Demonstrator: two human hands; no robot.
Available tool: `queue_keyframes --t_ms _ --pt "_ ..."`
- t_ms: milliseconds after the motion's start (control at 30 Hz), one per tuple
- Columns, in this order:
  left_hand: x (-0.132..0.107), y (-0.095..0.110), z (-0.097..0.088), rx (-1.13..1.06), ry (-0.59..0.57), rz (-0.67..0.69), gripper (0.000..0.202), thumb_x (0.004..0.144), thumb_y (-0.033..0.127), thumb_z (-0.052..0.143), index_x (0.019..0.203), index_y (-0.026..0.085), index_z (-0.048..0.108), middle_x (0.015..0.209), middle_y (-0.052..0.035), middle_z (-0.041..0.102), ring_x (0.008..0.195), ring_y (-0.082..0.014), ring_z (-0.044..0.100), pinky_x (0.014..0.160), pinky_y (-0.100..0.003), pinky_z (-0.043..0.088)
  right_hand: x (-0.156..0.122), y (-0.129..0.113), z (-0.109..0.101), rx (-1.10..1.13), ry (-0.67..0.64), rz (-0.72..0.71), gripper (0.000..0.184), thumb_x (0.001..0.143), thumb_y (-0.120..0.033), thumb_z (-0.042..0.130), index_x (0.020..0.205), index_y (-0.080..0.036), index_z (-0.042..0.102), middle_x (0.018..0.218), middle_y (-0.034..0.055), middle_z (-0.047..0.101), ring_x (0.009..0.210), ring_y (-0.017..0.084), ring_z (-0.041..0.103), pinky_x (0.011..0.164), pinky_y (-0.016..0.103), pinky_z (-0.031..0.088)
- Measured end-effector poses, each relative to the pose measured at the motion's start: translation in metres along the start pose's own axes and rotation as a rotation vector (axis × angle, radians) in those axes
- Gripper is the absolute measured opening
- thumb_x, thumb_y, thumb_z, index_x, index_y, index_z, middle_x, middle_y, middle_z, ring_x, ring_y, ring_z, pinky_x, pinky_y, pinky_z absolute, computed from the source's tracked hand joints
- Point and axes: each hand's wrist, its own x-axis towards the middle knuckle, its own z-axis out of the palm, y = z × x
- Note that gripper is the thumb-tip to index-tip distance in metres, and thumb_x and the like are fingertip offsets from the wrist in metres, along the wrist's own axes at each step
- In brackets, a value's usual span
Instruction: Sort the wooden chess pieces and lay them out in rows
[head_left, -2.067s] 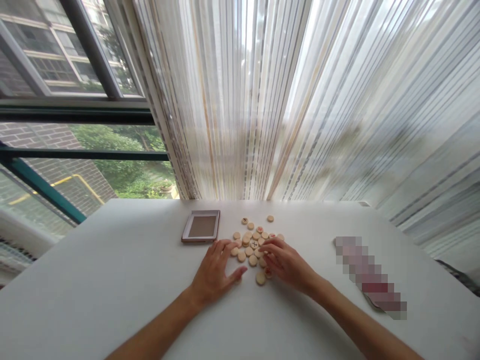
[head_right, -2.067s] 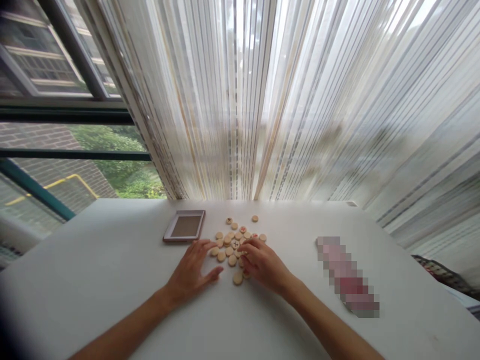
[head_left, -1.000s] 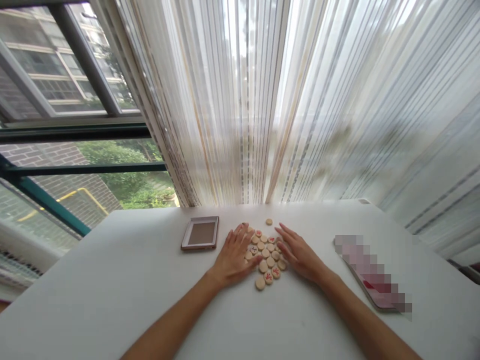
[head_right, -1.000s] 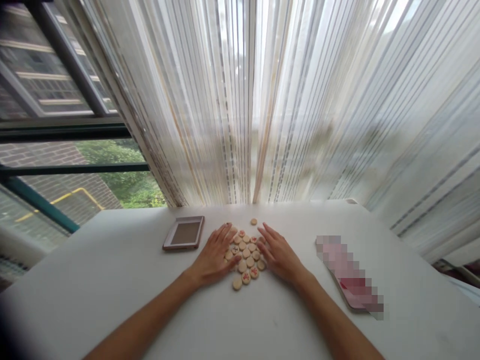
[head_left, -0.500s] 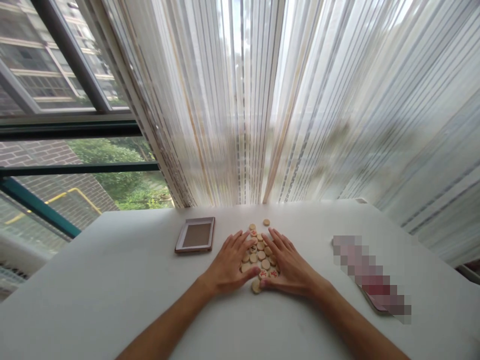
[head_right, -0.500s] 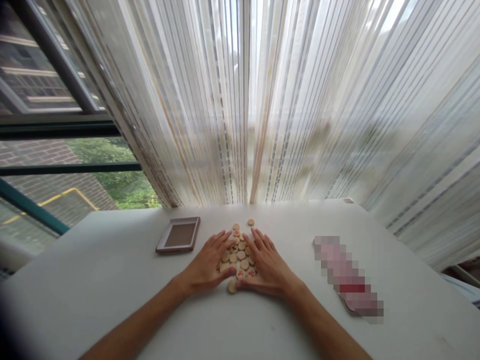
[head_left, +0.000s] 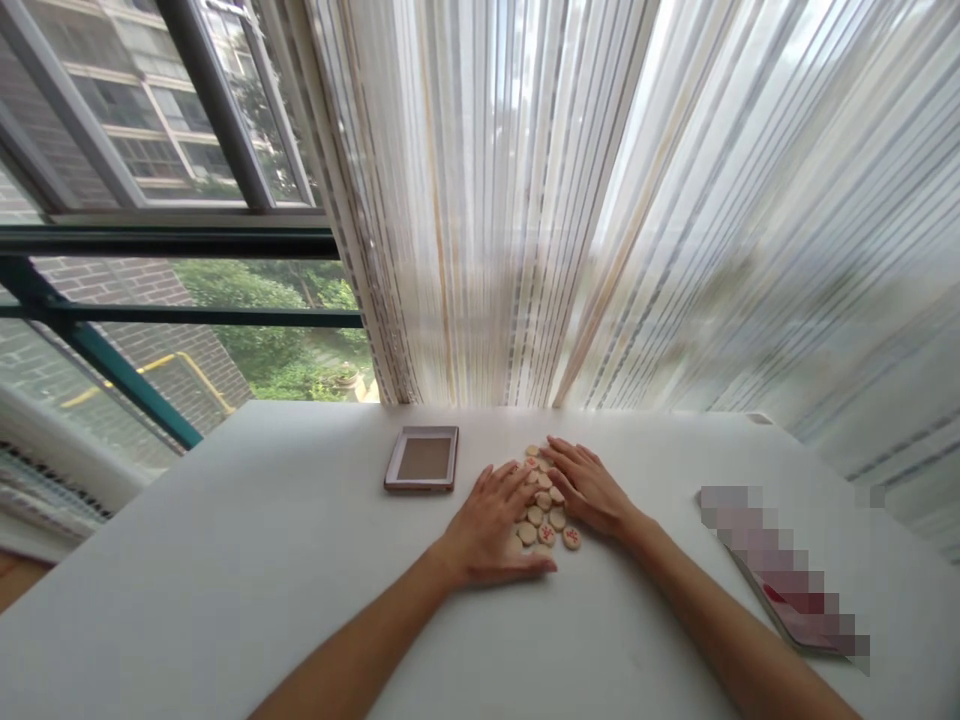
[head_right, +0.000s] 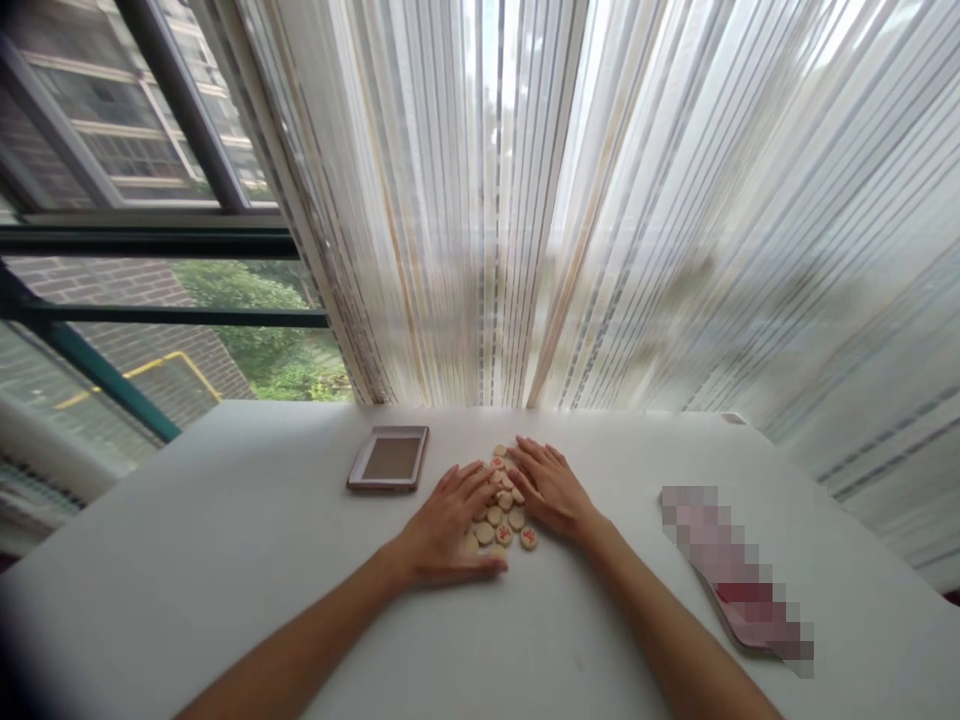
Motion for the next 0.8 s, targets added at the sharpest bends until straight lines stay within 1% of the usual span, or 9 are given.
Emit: queue_keyframes --t_ms 100,167,267,333,433,500,600,700,800 --pt "0.0 -0.001 0.003 0.044 0.016 -0.048 0.086 0.083 0.072 0.057 0.152 0.025 0.035 0.163 -0.0077 0.03 0.15 -0.0322 0.024 0.125 -0.057 0.013 -0.018 -0.004 -0.004 0.07 -0.027 -0.052 0.054 0.105 -0.051 0.028 0.151 -0.026 0.042 0.156 0.0074 0.044 0.147 0.025 0.036 0.122 0.052 0.026" --pt "0.0 -0.001 0.005 0.069 0.02 -0.057 0.085 0.084 0.068 0.057 0.153 0.025 0.033 0.163 -0.0077 0.029 0.151 -0.0315 0.024 0.124 -0.057 0.016 -0.036 -0.007 -0.006 0.081 -0.028 -0.095 0.058 0.103 -0.052 0.035 0.156 -0.029 0.033 0.16 0.0073 0.038 0.149 0.027 0.032 0.121 0.054 0.026" --pt "0.0 -0.002 0.007 0.086 0.026 -0.054 0.081 0.087 0.066 0.055 0.154 0.026 0.031 0.164 -0.007 0.027 0.151 -0.0309 0.023 0.124 -0.056 0.019 -0.059 -0.011 -0.008 0.051 -0.018 -0.121 0.081 0.091 -0.063 0.054 0.159 -0.03 0.025 0.166 0.0075 0.022 0.153 0.033 0.02 0.121 0.054 0.027" --pt "0.0 -0.003 0.008 0.09 0.036 -0.068 0.076 0.091 0.066 0.049 0.153 0.026 0.032 0.164 -0.0066 0.027 0.151 -0.0302 0.021 0.124 -0.055 0.02 -0.067 -0.013 -0.009 0.04 -0.032 -0.122 0.099 0.08 -0.07 0.064 0.16 -0.029 0.022 0.167 0.0084 0.018 0.153 0.037 0.017 0.12 0.055 0.027" --pt "0.005 -0.005 0.009 0.098 0.05 -0.119 0.073 0.096 0.065 0.041 0.155 0.024 0.029 0.164 -0.0075 0.026 0.152 -0.0292 0.019 0.125 -0.054 0.02 -0.069 -0.014 -0.01 0.044 -0.055 -0.108 0.112 0.072 -0.075 0.069 0.16 -0.028 0.019 0.167 0.0107 0.017 0.152 0.039 0.016 0.12 0.057 0.026" --pt "0.016 -0.009 0.007 0.102 0.037 -0.132 0.074 0.097 0.065 0.038 0.156 0.023 0.027 0.165 -0.0082 0.025 0.153 -0.0292 0.018 0.125 -0.053 0.019 -0.067 -0.014 -0.009 0.057 -0.053 -0.091 0.113 0.071 -0.076 0.068 0.16 -0.028 0.019 0.167 0.0117 0.018 0.152 0.038 0.017 0.121 0.057 0.026" --pt "0.041 -0.018 0.001 0.085 -0.008 -0.127 0.073 0.097 0.066 0.034 0.154 0.02 0.032 0.164 -0.0111 0.026 0.152 -0.029 0.02 0.125 -0.05 0.021 -0.066 -0.014 -0.009 0.081 -0.047 -0.072 0.115 0.068 -0.079 0.069 0.16 -0.029 0.021 0.166 0.0118 0.022 0.152 0.038 0.02 0.121 0.056 0.026" --pt "0.066 -0.025 -0.008 0.039 -0.084 -0.07 0.068 0.101 0.062 0.027 0.149 0.015 0.04 0.159 -0.0149 0.037 0.149 -0.0253 0.031 0.123 -0.045 0.027 -0.067 -0.015 -0.009 0.097 -0.05 -0.054 0.124 0.061 -0.082 0.071 0.16 -0.026 0.021 0.165 0.0136 0.023 0.151 0.038 0.021 0.121 0.056 0.026" --pt "0.073 -0.025 -0.013 0.035 -0.16 -0.037 0.068 0.099 0.064 0.031 0.144 0.016 0.048 0.154 -0.0142 0.044 0.144 -0.0267 0.039 0.121 -0.047 0.029 -0.066 -0.016 -0.01 0.114 -0.031 -0.03 0.129 0.059 -0.083 0.071 0.16 -0.021 0.02 0.163 0.0173 0.026 0.15 0.038 0.024 0.121 0.055 0.027"
